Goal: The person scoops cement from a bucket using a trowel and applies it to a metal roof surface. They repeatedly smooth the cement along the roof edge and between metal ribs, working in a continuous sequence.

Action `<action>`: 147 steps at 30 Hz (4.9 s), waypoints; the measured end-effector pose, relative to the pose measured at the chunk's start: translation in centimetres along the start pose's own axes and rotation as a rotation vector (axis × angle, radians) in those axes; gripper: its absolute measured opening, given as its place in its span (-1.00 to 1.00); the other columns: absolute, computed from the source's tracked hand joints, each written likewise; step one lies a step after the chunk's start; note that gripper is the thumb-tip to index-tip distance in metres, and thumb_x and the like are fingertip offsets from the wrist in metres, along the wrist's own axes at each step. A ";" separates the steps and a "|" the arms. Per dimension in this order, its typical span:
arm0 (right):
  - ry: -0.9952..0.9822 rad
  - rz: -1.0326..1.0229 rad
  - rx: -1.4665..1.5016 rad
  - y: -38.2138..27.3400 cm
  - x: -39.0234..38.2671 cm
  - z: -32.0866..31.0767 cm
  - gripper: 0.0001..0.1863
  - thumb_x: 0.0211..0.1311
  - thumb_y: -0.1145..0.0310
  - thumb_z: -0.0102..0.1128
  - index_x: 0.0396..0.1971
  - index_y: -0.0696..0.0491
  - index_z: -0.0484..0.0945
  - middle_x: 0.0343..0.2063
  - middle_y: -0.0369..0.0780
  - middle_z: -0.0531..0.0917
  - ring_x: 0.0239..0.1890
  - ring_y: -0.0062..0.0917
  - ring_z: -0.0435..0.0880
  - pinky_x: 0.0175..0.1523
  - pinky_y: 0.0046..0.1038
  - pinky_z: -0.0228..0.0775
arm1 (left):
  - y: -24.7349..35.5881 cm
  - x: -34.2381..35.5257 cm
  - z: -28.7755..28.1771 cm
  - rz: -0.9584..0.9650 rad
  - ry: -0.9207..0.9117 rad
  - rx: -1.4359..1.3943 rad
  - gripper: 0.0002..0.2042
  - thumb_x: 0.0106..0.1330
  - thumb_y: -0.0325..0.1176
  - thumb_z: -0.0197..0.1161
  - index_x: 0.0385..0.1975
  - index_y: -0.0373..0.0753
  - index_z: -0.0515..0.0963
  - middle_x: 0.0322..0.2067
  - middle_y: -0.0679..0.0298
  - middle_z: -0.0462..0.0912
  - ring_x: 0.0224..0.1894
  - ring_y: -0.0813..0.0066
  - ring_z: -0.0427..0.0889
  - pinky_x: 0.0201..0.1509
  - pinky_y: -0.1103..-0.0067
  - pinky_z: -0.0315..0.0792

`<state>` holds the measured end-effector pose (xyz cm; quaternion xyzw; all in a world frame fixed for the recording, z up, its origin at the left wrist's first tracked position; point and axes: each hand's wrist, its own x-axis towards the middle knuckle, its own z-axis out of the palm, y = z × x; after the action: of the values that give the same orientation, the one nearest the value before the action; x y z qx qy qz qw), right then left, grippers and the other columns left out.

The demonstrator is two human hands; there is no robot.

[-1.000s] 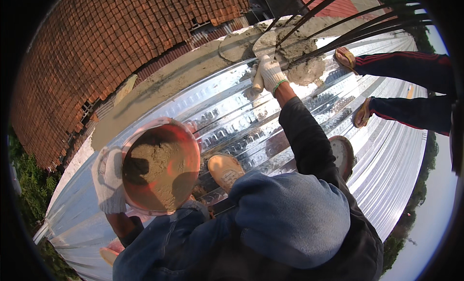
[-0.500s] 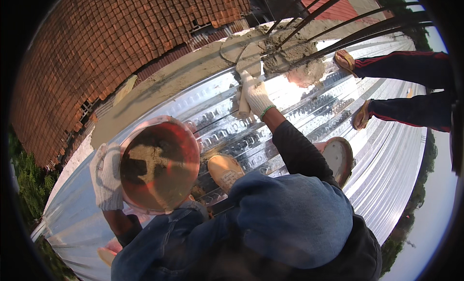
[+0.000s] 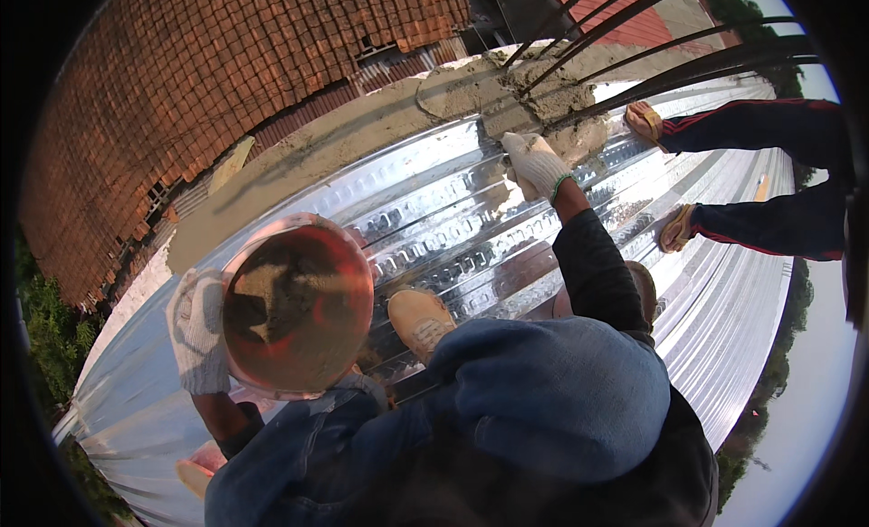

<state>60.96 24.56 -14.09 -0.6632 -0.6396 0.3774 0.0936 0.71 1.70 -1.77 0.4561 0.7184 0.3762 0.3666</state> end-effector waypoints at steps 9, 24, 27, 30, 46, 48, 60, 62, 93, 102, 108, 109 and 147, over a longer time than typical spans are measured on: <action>0.063 0.423 0.701 -2.0 -2.8 2.9 -0.56 0.60 0.01 0.07 -0.30 0.09 0.60 -0.46 -0.23 0.66 -0.52 -0.43 0.63 -0.46 -0.32 0.50 | 0.6 -0.5 0.7 -0.109 0.174 -0.108 -0.71 0.59 -0.18 0.37 -0.08 -0.33 0.70 -0.24 0.41 0.67 -0.20 0.64 0.55 -0.06 0.61 0.47; 0.269 0.088 -0.118 -11.6 -10.4 11.2 -0.49 0.39 -0.16 0.27 -0.15 0.06 0.69 -0.29 0.05 0.82 -0.14 0.06 0.81 0.03 -0.01 0.61 | 8.9 -0.4 4.2 -0.083 -0.180 -0.237 -0.80 0.58 -0.31 0.29 -0.29 -0.27 0.53 -0.37 0.44 0.50 -0.29 0.69 0.40 -0.18 0.59 0.38; 0.291 0.124 -0.134 -12.8 -10.7 11.4 -0.48 0.43 -0.16 0.26 -0.06 0.06 0.66 -0.25 0.09 0.81 -0.11 0.11 0.80 0.06 0.02 0.60 | 9.7 -0.7 4.4 -0.078 -0.196 -0.131 -0.80 0.56 -0.30 0.34 -0.24 -0.31 0.60 -0.35 0.40 0.59 -0.28 0.69 0.47 -0.15 0.61 0.44; 0.273 0.132 -0.175 -12.5 -10.4 11.7 -0.50 0.46 -0.12 0.25 -0.05 0.07 0.63 -0.28 0.08 0.80 -0.12 0.11 0.80 0.05 0.02 0.60 | 9.7 -0.8 4.9 -0.070 -0.182 -0.115 -0.79 0.55 -0.29 0.36 -0.25 -0.31 0.60 -0.36 0.40 0.60 -0.29 0.70 0.48 -0.16 0.62 0.44; 0.321 0.104 -0.125 -12.8 -10.8 12.5 -0.62 0.42 0.00 0.21 -0.12 0.04 0.65 -0.31 0.09 0.77 -0.17 0.12 0.80 -0.03 0.04 0.61 | 10.2 0.8 6.0 -0.083 -0.234 -0.137 -0.78 0.52 -0.29 0.40 -0.29 -0.29 0.59 -0.39 0.43 0.56 -0.32 0.71 0.47 -0.19 0.63 0.43; 0.306 0.129 -0.130 -13.1 -10.8 12.3 -0.61 0.43 -0.01 0.22 -0.10 0.03 0.65 -0.29 0.08 0.78 -0.16 0.11 0.80 -0.01 0.03 0.62 | 10.4 0.5 6.3 -0.081 -0.240 -0.112 -0.78 0.52 -0.29 0.41 -0.30 -0.29 0.59 -0.39 0.43 0.56 -0.32 0.71 0.47 -0.20 0.63 0.42; 0.245 -0.024 -0.156 -12.3 -10.1 10.6 -0.63 0.48 0.01 0.25 -0.23 0.06 0.69 -0.32 0.04 0.78 -0.20 0.00 0.82 -0.11 -0.06 0.67 | 9.1 0.0 4.9 -0.118 -0.168 -0.143 -0.77 0.50 -0.29 0.44 -0.33 -0.27 0.57 -0.41 0.45 0.53 -0.34 0.72 0.45 -0.22 0.64 0.41; 0.282 -0.124 -0.278 -11.8 -10.5 11.1 -0.60 0.47 -0.02 0.24 -0.24 0.06 0.69 -0.30 0.04 0.78 -0.18 0.03 0.81 -0.10 -0.06 0.67 | 8.4 -0.1 4.6 -0.143 -0.156 -0.147 -0.76 0.50 -0.29 0.45 -0.34 -0.27 0.57 -0.41 0.45 0.53 -0.35 0.72 0.45 -0.23 0.64 0.41; 0.201 -0.122 -0.198 -10.7 -9.0 10.6 -0.45 0.46 -0.18 0.23 -0.12 0.09 0.69 -0.26 0.03 0.79 -0.13 0.03 0.82 0.00 -0.03 0.64 | 9.4 -1.6 4.3 -0.077 -0.067 -0.069 -0.76 0.51 -0.33 0.45 -0.38 -0.25 0.57 -0.45 0.48 0.49 -0.41 0.72 0.48 -0.30 0.65 0.40; 0.112 0.067 -0.161 -11.4 -8.5 10.5 -0.48 0.52 -0.13 0.14 -0.13 0.11 0.67 -0.15 0.03 0.78 -0.05 0.07 0.79 0.02 0.02 0.63 | 8.7 -1.6 4.1 -0.209 -0.035 -0.113 -0.75 0.47 -0.33 0.47 -0.39 -0.22 0.52 -0.46 0.51 0.44 -0.37 0.75 0.39 -0.30 0.64 0.35; 0.175 -0.058 -0.123 -11.8 -9.0 10.2 -0.48 0.49 -0.11 0.17 -0.19 0.13 0.67 -0.28 0.07 0.77 -0.19 0.12 0.79 -0.03 0.04 0.62 | 7.4 -1.3 3.8 -0.067 -0.074 -0.077 -0.78 0.49 -0.30 0.43 -0.39 -0.18 0.57 -0.45 0.55 0.49 -0.37 0.77 0.40 -0.30 0.65 0.29; 0.178 -0.033 -0.127 -11.7 -8.8 10.3 -0.47 0.48 -0.11 0.19 -0.21 0.17 0.66 -0.30 0.10 0.77 -0.18 0.14 0.79 -0.01 0.04 0.61 | 8.0 -1.3 3.8 -0.101 -0.072 -0.061 -0.78 0.49 -0.31 0.42 -0.40 -0.19 0.57 -0.45 0.55 0.50 -0.37 0.76 0.41 -0.30 0.64 0.30; 0.133 0.048 -0.068 -11.9 -8.8 9.7 -0.49 0.45 -0.13 0.22 -0.18 0.10 0.65 -0.33 0.03 0.79 -0.15 0.06 0.80 0.01 -0.02 0.59 | 11.3 -1.8 5.0 -0.125 -0.111 -0.017 -0.82 0.46 -0.31 0.46 -0.27 -0.28 0.66 -0.42 0.49 0.58 -0.31 0.71 0.46 -0.23 0.60 0.41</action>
<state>46.57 14.97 -10.26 -0.7048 -0.6281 0.3129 0.1042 9.93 4.51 6.21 0.4272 0.7208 0.3329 0.4326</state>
